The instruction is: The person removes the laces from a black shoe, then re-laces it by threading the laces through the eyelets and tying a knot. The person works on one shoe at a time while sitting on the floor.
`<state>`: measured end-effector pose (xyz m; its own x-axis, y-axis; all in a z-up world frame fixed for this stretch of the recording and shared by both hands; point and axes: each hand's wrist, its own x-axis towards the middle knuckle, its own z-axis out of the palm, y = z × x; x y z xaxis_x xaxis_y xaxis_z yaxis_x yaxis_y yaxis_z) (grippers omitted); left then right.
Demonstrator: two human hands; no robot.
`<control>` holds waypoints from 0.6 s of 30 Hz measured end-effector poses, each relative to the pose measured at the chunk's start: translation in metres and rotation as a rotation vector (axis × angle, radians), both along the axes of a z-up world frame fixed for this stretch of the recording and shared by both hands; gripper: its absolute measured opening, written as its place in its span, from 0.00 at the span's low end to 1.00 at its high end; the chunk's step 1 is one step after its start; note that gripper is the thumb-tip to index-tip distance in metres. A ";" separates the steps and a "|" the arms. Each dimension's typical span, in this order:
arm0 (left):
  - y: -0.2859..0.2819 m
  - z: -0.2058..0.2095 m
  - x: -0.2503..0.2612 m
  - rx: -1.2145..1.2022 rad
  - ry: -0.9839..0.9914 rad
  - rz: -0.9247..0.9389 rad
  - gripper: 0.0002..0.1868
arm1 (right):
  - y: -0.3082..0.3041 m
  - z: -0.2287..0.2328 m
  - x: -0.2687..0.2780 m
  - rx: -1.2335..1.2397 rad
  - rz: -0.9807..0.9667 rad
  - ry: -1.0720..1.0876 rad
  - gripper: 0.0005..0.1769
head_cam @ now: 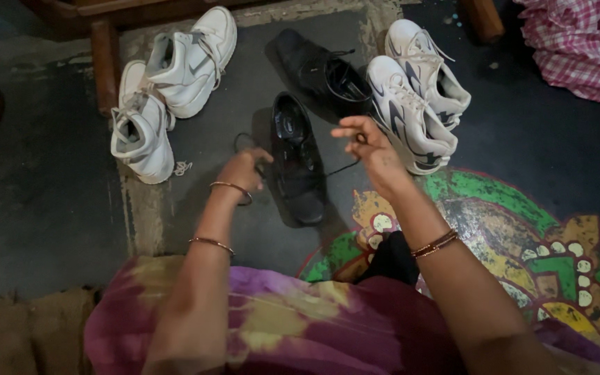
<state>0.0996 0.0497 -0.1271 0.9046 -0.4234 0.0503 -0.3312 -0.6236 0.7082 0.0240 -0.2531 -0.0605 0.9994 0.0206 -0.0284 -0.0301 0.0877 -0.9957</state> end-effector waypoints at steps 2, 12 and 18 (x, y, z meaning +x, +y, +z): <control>-0.012 0.024 -0.011 0.304 0.393 0.004 0.21 | 0.009 0.004 0.000 0.035 0.015 -0.030 0.13; -0.104 0.054 -0.059 -0.538 0.448 -0.052 0.23 | 0.050 0.005 -0.020 0.006 0.005 0.020 0.07; -0.094 0.012 -0.056 -0.671 0.731 -0.082 0.12 | 0.043 -0.004 -0.018 -0.250 -0.088 -0.253 0.05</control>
